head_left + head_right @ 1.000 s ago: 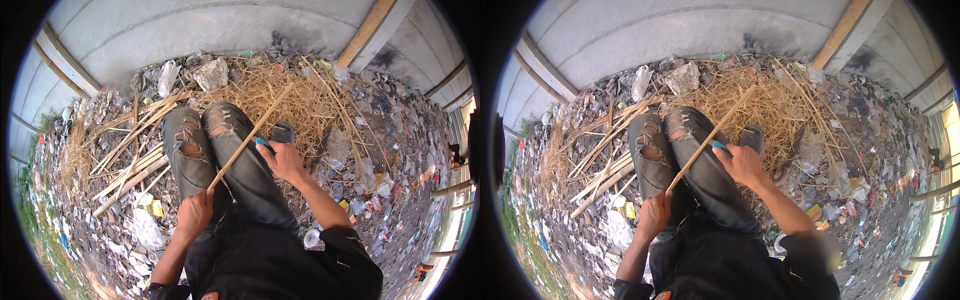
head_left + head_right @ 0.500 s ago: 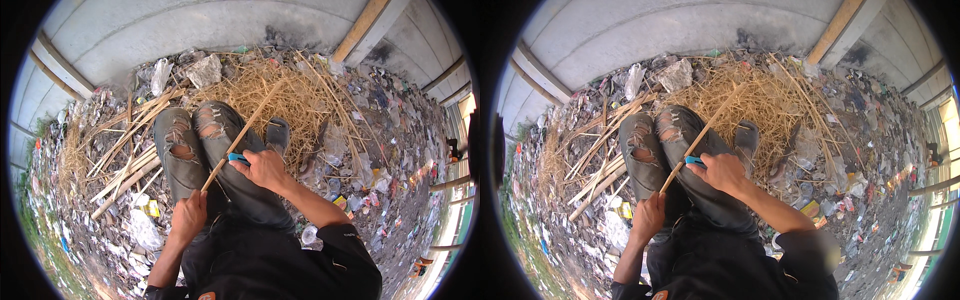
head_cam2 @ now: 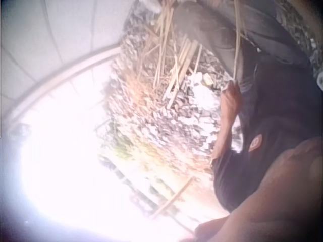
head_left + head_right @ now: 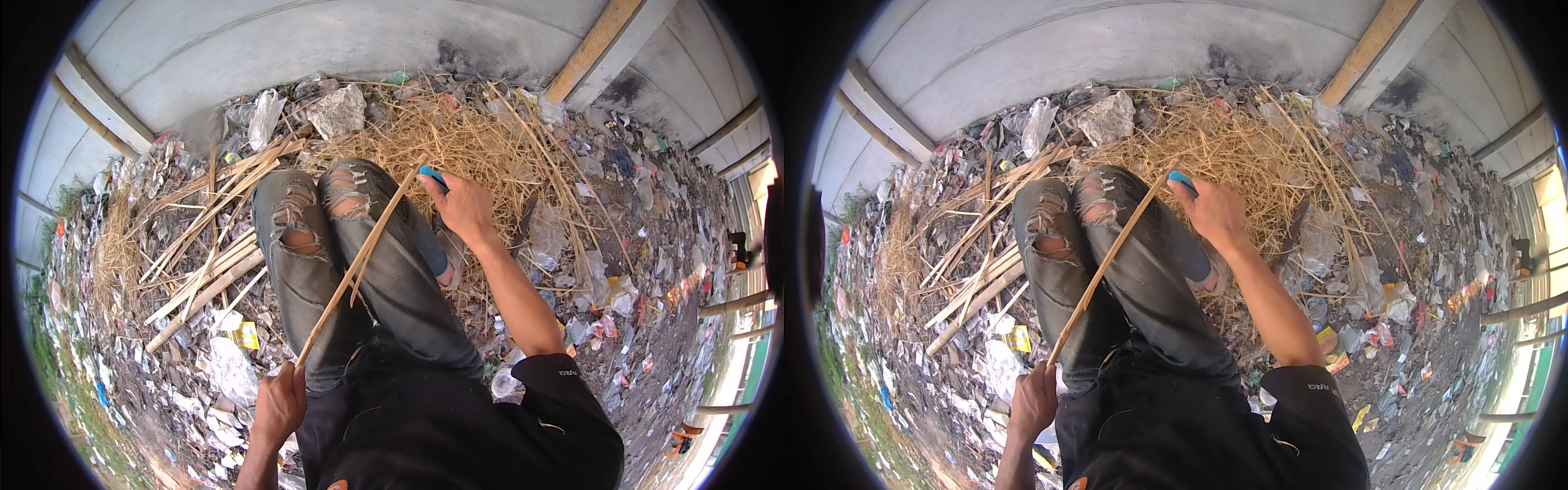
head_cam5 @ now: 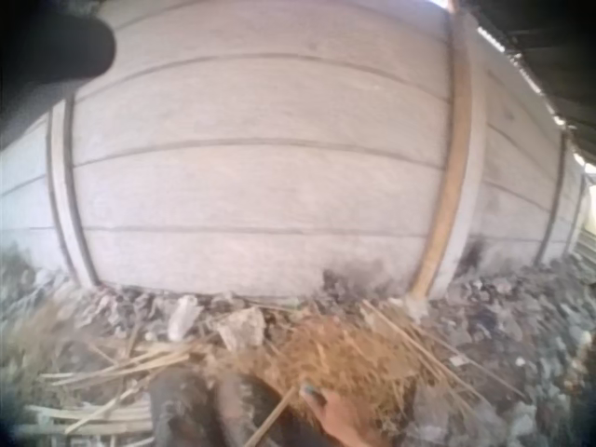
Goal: The person sits on a small stool and uses a knife to split long bamboo sticks into thin strips. They hold the bamboo with one hand and use the knife to shave and split the material, creating a pile of thin strips on the ground.
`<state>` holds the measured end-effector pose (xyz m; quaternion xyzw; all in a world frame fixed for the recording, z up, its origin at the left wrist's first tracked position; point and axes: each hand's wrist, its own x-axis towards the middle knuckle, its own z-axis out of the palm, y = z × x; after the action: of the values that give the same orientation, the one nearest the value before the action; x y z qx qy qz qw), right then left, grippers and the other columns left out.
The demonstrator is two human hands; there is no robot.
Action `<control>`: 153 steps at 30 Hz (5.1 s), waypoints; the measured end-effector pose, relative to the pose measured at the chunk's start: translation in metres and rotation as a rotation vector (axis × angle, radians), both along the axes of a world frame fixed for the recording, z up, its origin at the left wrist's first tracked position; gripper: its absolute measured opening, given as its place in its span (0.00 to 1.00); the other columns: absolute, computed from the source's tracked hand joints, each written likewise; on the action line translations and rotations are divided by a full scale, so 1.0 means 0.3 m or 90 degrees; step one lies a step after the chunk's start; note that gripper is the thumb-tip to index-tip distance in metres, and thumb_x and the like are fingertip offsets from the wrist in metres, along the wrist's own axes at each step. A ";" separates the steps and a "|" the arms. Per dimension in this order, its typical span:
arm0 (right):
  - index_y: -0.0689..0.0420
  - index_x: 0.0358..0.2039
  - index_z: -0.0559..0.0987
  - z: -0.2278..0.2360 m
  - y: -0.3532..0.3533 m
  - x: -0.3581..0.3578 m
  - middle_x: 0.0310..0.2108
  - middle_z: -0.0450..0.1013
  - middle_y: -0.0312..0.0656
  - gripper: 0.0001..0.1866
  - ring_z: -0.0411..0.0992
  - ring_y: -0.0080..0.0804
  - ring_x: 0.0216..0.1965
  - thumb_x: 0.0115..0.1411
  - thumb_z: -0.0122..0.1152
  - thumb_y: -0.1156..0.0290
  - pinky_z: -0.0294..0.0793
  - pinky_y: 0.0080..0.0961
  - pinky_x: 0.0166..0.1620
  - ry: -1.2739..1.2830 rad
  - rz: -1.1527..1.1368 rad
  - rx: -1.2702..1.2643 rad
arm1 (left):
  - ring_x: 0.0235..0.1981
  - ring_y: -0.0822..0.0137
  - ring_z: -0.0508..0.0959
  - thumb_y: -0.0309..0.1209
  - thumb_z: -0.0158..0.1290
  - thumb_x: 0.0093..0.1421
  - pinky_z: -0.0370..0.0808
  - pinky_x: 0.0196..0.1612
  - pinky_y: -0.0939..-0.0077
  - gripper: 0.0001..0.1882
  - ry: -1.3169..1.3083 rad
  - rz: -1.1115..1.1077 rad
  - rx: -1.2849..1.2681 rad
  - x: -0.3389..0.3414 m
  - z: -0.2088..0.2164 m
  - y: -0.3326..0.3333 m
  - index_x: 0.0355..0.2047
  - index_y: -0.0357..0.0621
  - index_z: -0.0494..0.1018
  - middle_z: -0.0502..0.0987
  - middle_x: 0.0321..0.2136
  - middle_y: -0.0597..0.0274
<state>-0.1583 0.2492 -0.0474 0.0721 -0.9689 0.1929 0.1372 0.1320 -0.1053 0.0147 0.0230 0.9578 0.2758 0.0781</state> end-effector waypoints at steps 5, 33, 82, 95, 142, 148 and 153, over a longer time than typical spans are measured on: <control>0.54 0.20 0.75 -0.027 0.016 0.015 0.11 0.67 0.45 0.32 0.70 0.46 0.15 0.67 0.55 0.37 0.66 0.40 0.21 0.093 0.008 -0.001 | 0.21 0.33 0.74 0.30 0.48 0.72 0.67 0.25 0.43 0.16 -0.065 0.028 0.058 -0.040 0.020 -0.021 0.26 0.35 0.68 0.70 0.16 0.37; 0.57 0.34 0.87 0.106 0.065 -0.110 0.30 0.82 0.40 0.09 0.80 0.37 0.31 0.62 0.70 0.64 0.78 0.32 0.35 0.022 0.229 -0.262 | 0.21 0.34 0.67 0.35 0.46 0.74 0.63 0.26 0.49 0.21 -0.122 0.000 0.080 -0.183 0.061 -0.132 0.26 0.33 0.69 0.67 0.16 0.39; 0.48 0.25 0.70 -0.026 1.037 0.314 0.19 0.62 0.28 0.19 0.53 0.17 0.13 0.65 0.69 0.54 0.52 0.20 0.17 0.134 -0.417 -1.145 | 0.34 0.50 0.76 0.33 0.56 0.66 0.72 0.40 0.56 0.11 0.381 -0.091 -0.245 -0.496 0.158 -0.247 0.46 0.43 0.78 0.77 0.33 0.53; 0.48 0.25 0.67 -0.045 1.555 0.454 0.19 0.69 0.30 0.18 0.53 0.17 0.12 0.68 0.63 0.59 0.56 0.19 0.19 0.295 -0.462 -1.212 | 0.59 0.44 0.75 0.28 0.55 0.68 0.75 0.58 0.51 0.32 0.420 0.116 -0.190 -0.418 0.127 -0.324 0.71 0.44 0.61 0.74 0.57 0.42; 0.64 0.44 0.76 -0.751 0.439 0.685 0.32 0.78 0.42 0.19 0.75 0.39 0.32 0.69 0.57 0.58 0.72 0.40 0.38 -0.415 -0.659 -0.801 | 0.14 0.71 0.65 0.51 0.34 0.77 0.62 0.17 0.76 0.32 0.929 0.252 0.616 -1.357 0.645 0.055 0.26 0.37 0.69 0.65 0.14 0.63; 0.64 0.44 0.76 -0.738 0.448 0.690 0.32 0.78 0.42 0.18 0.75 0.38 0.33 0.68 0.57 0.59 0.72 0.39 0.39 -0.427 -0.658 -0.763 | 0.15 0.74 0.67 0.54 0.35 0.77 0.64 0.17 0.78 0.32 0.943 0.309 0.543 -1.400 0.624 0.134 0.26 0.39 0.69 0.66 0.15 0.66; 0.64 0.45 0.76 -0.716 0.464 0.664 0.33 0.78 0.42 0.18 0.75 0.38 0.33 0.68 0.58 0.60 0.72 0.39 0.39 -0.427 -0.658 -0.725 | 0.14 0.76 0.68 0.56 0.39 0.75 0.63 0.16 0.81 0.31 0.960 0.313 0.565 -1.456 0.604 0.128 0.25 0.43 0.68 0.67 0.15 0.68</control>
<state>0.0408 0.3885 -0.2623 -0.5224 -0.6239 0.5767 -0.0719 -0.3048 -0.0668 0.1959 0.0206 0.5386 0.5403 -0.6462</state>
